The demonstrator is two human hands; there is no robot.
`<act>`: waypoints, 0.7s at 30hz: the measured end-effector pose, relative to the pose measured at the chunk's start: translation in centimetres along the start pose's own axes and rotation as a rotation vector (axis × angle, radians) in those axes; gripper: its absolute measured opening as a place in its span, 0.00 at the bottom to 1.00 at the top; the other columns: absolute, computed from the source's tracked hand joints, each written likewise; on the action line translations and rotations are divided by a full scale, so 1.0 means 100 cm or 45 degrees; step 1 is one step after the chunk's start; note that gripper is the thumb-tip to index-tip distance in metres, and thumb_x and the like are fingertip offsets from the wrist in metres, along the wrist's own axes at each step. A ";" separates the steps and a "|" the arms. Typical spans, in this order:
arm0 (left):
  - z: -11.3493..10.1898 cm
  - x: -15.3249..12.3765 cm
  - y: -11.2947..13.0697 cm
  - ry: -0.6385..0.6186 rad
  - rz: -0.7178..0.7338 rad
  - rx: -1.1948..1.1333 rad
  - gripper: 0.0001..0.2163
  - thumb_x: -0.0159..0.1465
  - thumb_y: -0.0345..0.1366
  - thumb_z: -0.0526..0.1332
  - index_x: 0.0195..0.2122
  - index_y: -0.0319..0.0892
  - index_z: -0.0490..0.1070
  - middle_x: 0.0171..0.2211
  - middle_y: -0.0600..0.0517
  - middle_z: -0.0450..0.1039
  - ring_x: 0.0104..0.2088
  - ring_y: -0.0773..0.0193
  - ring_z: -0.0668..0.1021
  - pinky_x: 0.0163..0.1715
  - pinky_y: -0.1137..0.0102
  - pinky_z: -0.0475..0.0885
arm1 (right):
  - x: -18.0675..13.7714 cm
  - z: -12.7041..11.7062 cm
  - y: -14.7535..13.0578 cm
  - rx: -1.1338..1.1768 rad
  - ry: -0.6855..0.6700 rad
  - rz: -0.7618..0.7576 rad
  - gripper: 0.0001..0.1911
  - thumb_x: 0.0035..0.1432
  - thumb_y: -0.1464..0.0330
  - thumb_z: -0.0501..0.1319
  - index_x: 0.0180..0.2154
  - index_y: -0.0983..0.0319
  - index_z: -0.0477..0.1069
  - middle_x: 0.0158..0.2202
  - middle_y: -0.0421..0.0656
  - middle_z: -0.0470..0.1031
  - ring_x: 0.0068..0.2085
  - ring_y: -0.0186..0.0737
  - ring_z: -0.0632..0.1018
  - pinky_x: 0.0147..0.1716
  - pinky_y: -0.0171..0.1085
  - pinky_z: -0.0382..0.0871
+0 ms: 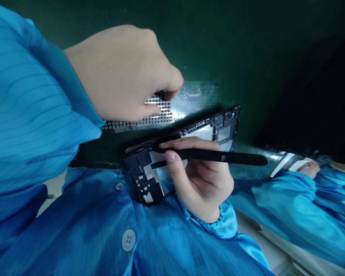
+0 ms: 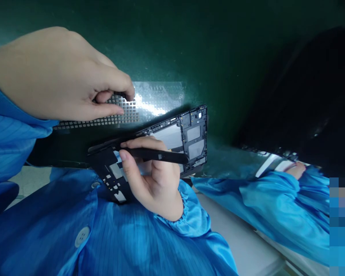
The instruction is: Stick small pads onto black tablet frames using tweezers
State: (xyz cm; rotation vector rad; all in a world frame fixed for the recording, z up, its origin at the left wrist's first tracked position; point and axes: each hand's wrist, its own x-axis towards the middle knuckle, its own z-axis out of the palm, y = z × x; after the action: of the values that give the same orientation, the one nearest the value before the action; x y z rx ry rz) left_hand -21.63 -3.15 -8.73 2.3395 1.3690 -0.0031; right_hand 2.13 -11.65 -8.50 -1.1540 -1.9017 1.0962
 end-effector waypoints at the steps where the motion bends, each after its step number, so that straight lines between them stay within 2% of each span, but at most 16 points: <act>1: -0.001 0.000 0.000 0.005 0.005 -0.001 0.08 0.71 0.38 0.65 0.39 0.39 0.82 0.36 0.47 0.80 0.61 0.32 0.83 0.63 0.39 0.80 | 0.000 0.000 -0.001 -0.013 0.002 0.009 0.17 0.67 0.76 0.71 0.54 0.55 0.80 0.46 0.43 0.87 0.46 0.43 0.89 0.40 0.42 0.89; 6: -0.002 0.000 0.000 0.003 0.010 -0.019 0.08 0.69 0.38 0.67 0.39 0.39 0.82 0.40 0.47 0.83 0.62 0.30 0.83 0.63 0.36 0.80 | 0.000 0.000 -0.006 -0.032 0.026 0.044 0.14 0.68 0.76 0.72 0.52 0.56 0.82 0.46 0.42 0.88 0.45 0.41 0.90 0.42 0.38 0.89; 9: -0.002 -0.001 0.000 0.020 0.020 -0.012 0.08 0.71 0.38 0.66 0.38 0.38 0.81 0.39 0.46 0.82 0.62 0.29 0.83 0.62 0.34 0.81 | 0.002 -0.002 -0.007 0.063 0.029 0.119 0.14 0.69 0.75 0.71 0.52 0.54 0.82 0.47 0.41 0.88 0.45 0.41 0.91 0.45 0.41 0.91; 15: -0.002 -0.003 -0.002 0.011 0.013 0.005 0.08 0.71 0.36 0.65 0.39 0.38 0.81 0.39 0.47 0.81 0.63 0.31 0.82 0.64 0.36 0.80 | 0.009 -0.010 -0.009 0.059 -0.110 0.171 0.14 0.70 0.76 0.70 0.53 0.55 0.82 0.48 0.40 0.89 0.48 0.39 0.91 0.44 0.36 0.90; 21: -0.003 0.002 -0.002 -0.075 -0.013 0.037 0.12 0.71 0.44 0.65 0.41 0.40 0.82 0.42 0.48 0.81 0.64 0.30 0.81 0.63 0.37 0.80 | 0.010 -0.011 -0.009 0.062 -0.122 0.166 0.13 0.70 0.77 0.70 0.53 0.57 0.81 0.49 0.41 0.88 0.49 0.37 0.91 0.45 0.32 0.88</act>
State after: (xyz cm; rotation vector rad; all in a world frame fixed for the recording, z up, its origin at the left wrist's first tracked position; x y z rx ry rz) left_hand -21.79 -2.77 -8.54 2.3374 1.3607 -0.0950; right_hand 2.30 -10.66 -7.10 -1.2322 -1.8825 1.2821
